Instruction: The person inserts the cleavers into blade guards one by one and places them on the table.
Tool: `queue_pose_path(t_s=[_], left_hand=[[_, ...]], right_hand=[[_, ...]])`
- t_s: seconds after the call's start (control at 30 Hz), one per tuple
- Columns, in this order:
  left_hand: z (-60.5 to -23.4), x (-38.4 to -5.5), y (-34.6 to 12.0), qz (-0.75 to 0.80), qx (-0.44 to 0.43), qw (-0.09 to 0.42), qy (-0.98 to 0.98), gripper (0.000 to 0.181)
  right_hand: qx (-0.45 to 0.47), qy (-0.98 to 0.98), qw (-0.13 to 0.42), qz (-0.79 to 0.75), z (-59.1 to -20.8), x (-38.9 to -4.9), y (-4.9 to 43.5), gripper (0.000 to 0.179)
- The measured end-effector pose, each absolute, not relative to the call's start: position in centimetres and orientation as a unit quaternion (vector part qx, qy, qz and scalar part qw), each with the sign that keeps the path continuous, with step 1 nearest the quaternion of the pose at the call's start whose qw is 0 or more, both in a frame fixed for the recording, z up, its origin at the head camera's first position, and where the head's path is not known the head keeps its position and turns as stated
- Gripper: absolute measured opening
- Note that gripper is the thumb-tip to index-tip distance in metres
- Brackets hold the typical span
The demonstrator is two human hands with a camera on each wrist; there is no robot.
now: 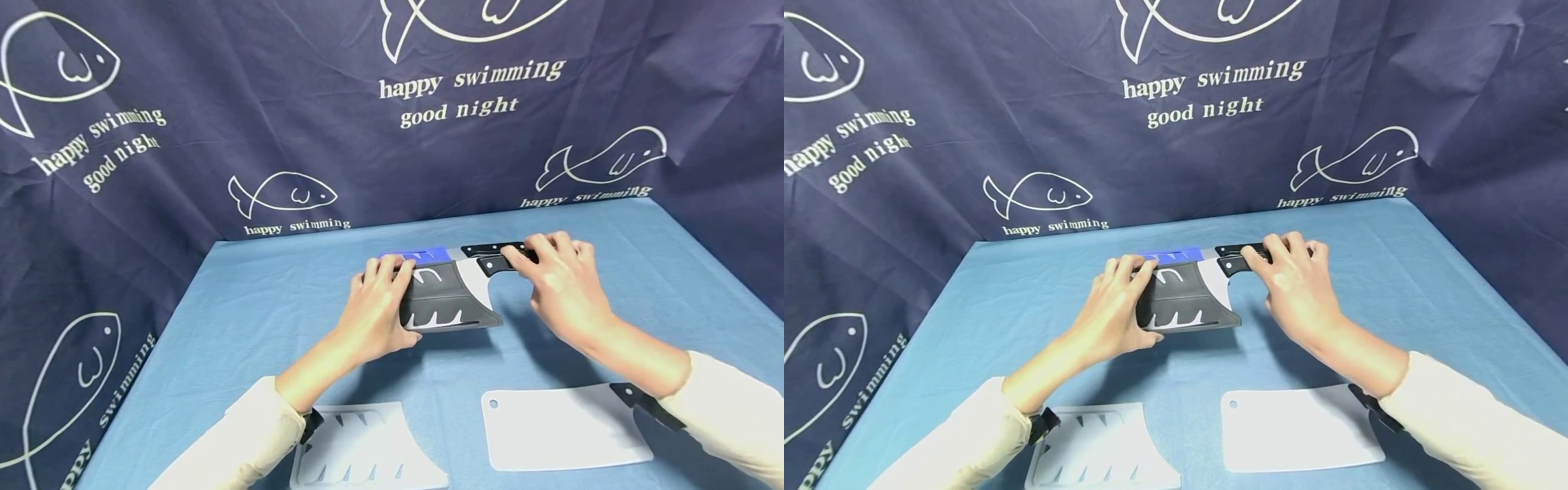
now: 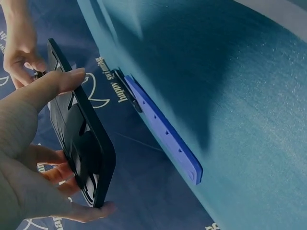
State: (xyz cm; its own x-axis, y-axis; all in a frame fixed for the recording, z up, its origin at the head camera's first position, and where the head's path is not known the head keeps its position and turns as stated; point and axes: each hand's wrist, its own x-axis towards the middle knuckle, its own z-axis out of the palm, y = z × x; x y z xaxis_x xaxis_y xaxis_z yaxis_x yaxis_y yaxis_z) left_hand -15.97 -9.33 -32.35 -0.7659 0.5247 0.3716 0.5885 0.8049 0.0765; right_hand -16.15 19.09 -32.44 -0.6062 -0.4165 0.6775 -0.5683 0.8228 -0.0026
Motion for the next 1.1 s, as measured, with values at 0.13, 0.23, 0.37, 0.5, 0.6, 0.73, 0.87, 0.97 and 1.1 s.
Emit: queue_pose_path(t_s=[0.13,0.23,0.37,0.5,0.6,0.73,0.87,0.97,1.1], left_hand=[[-32.6,-16.3,-9.2,-0.099,-0.294,0.14,-0.94,0.106],[-32.9,-16.7,-9.1,-0.101,-0.294,0.114,-0.944,0.107],[-33.3,-17.1,-8.8,-0.104,-0.291,0.067,-0.949,0.102],[-33.8,-17.3,-8.5,-0.105,-0.279,0.015,-0.954,0.099],[-34.3,-17.4,-8.3,-0.105,-0.269,-0.026,-0.957,0.101],[-35.0,-17.5,-8.1,-0.102,-0.259,-0.074,-0.958,0.098],[-35.5,-17.3,-8.0,-0.094,-0.254,-0.116,-0.956,0.088],[-35.5,-17.3,-7.9,-0.079,-0.255,-0.15,-0.952,0.082],[-35.2,-17.2,-7.7,-0.05,-0.253,-0.175,-0.95,0.084]], right_hand=[[0.274,-0.901,0.322,0.099,-32.6,-16.3,19.1,0.068],[0.271,-0.912,0.293,0.091,-32.8,-16.5,19.2,0.066],[0.268,-0.926,0.25,0.087,-33.3,-16.7,19.2,0.063],[0.258,-0.942,0.196,0.089,-34.0,-17.0,19.1,0.057],[0.247,-0.952,0.153,0.095,-34.6,-17.2,19.1,0.052],[0.238,-0.959,0.108,0.105,-35.6,-17.4,18.9,0.048],[0.235,-0.963,0.078,0.111,-36.6,-17.3,18.7,0.049],[0.234,-0.963,0.071,0.11,-37.2,-17.1,18.6,0.047],[0.229,-0.964,0.069,0.114,-37.8,-16.9,18.4,0.045]])
